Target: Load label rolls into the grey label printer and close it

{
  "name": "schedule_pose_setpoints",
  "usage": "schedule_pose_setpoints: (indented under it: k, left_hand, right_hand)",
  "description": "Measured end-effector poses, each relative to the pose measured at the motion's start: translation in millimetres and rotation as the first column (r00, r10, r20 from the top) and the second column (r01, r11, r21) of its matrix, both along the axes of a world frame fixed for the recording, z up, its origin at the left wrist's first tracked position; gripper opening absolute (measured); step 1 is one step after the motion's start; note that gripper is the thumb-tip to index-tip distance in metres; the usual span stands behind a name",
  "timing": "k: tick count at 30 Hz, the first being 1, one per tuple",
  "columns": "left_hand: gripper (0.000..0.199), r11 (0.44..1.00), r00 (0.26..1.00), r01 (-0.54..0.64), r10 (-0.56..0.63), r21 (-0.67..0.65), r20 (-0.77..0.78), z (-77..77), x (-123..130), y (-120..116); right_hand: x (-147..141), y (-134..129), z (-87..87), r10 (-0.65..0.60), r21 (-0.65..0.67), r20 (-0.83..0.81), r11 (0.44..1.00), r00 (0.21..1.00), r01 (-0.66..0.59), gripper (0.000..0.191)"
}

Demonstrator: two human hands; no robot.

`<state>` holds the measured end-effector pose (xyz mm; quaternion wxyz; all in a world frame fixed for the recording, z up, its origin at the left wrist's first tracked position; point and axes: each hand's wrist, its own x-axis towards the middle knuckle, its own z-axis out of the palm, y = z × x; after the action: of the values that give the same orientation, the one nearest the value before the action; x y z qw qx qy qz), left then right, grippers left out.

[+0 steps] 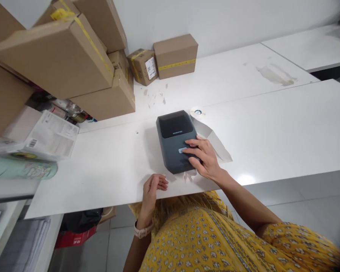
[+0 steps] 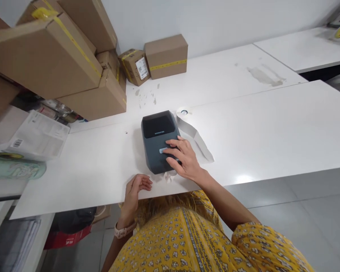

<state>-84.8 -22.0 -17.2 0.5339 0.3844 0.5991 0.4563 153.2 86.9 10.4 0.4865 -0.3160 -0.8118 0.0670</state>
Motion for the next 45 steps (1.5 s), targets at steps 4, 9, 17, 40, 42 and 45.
schedule_pose_setpoints:
  k: [4,9,17,40,42,45]
  left_hand:
    - [0.045,0.992,0.994,-0.101,0.103,0.082,-0.03,-7.8,4,8]
    - [0.061,0.947,0.988,-0.1,0.131,0.305,-0.08,-5.7,36,24]
    - [0.062,0.943,0.972,-0.007,0.084,0.333,-0.218,4.1,45,23]
    - [0.046,0.872,0.972,-0.106,0.193,0.477,-0.137,25.3,41,111]
    - [0.046,0.882,0.982,0.002,0.088,0.472,-0.168,32.8,45,110]
    - [0.037,0.894,0.954,0.167,-0.039,0.417,-0.298,40.6,46,114]
  right_hand:
    - [-3,-1,6.1,-0.096,0.017,0.171,0.995,0.981,0.095,0.014]
    - [-3,3,15.6,-0.079,-0.036,0.242,0.995,0.967,0.09,0.019]
    - [-3,-31,-23.1,-0.153,-0.272,-0.224,0.958,0.962,0.089,0.039]
    - [-12,86,98.7,0.014,-0.049,-0.237,0.998,0.971,-0.026,0.055]
    - [-11,83,97.6,0.012,-0.054,-0.228,0.998,0.974,-0.025,0.055]
    - [-11,84,98.2,0.01,-0.056,-0.226,0.998,0.974,-0.023,0.055]
